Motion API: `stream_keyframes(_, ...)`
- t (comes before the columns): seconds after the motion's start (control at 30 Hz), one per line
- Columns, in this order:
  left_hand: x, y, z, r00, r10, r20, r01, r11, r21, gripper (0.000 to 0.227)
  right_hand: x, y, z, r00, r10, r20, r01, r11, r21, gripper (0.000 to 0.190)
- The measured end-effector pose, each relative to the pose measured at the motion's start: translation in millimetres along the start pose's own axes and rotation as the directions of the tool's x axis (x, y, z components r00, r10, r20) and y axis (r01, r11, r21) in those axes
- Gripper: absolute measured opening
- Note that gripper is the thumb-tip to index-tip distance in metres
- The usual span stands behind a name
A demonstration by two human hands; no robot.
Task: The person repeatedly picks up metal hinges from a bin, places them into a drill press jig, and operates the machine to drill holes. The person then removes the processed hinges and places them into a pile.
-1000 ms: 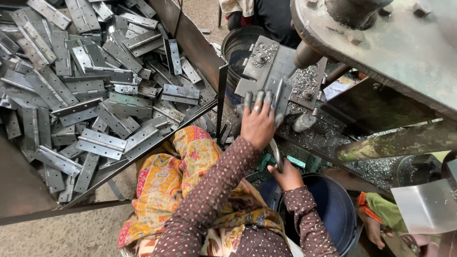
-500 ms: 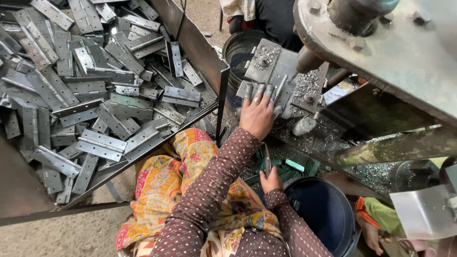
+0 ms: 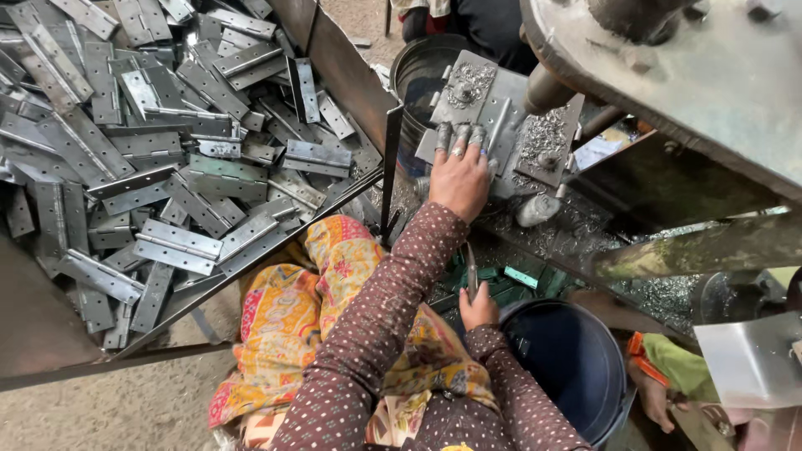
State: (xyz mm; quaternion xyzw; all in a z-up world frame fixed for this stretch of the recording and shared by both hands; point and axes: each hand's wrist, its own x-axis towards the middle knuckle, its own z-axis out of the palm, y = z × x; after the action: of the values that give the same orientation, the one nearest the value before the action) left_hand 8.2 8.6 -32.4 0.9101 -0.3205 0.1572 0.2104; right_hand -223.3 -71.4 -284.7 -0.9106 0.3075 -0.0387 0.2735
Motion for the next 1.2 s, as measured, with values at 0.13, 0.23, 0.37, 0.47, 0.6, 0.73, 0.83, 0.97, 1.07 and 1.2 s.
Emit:
stream_keyframes(0.13,-7,4,-7,0.995,0.019,-0.099,-0.014,0.998,0.056,0.027,11,-8,-44,0.997,0.034,0.072,-0.04,0.996,0.08,0.039)
stream_keyframes(0.23,4,0,1,0.981,0.036,-0.19,-0.016,0.994,0.106,0.027,12,-21,-101,0.978,-0.043,0.204,0.049,0.998,-0.026,0.044)
stream_keyframes(0.37,26,3,17,0.999,-0.018,-0.04,0.016,0.999,-0.044,0.025,6,-29,-113,0.973,0.042,0.228,-0.039,0.999,-0.017,0.04)
stream_keyframes(0.47,32,2,19,1.0,-0.009,0.001,0.009,0.999,-0.033,0.026,5,-27,-62,0.991,0.074,0.111,-0.079,0.996,0.043,0.038)
stream_keyframes(0.6,12,3,9,0.999,-0.003,0.042,0.006,0.998,-0.061,0.024,2,-9,-14,0.998,0.051,0.041,-0.053,0.998,0.026,0.038)
stream_keyframes(0.73,10,3,-4,0.999,0.035,-0.032,-0.035,0.999,0.007,0.023,9,-7,-47,0.998,-0.032,0.053,0.026,0.993,0.114,0.04)
stream_keyframes(0.83,23,-2,-1,1.0,0.031,-0.005,-0.031,0.997,0.075,0.024,10,-7,-88,0.99,-0.088,0.107,0.088,0.996,0.003,0.042)
stream_keyframes(0.97,55,-3,15,0.978,-0.021,0.208,0.02,1.0,0.003,0.028,10,-8,-87,0.988,-0.028,0.154,0.031,0.999,-0.016,0.041)
stream_keyframes(1.07,57,-10,20,0.992,-0.014,0.124,0.015,1.0,-0.003,0.027,5,-6,-36,1.0,-0.002,-0.01,0.002,0.999,0.036,0.039)
stream_keyframes(1.2,41,-6,8,0.99,-0.018,0.139,0.025,0.999,-0.044,0.024,4,19,2,1.0,0.018,0.005,-0.018,0.999,0.038,0.038)
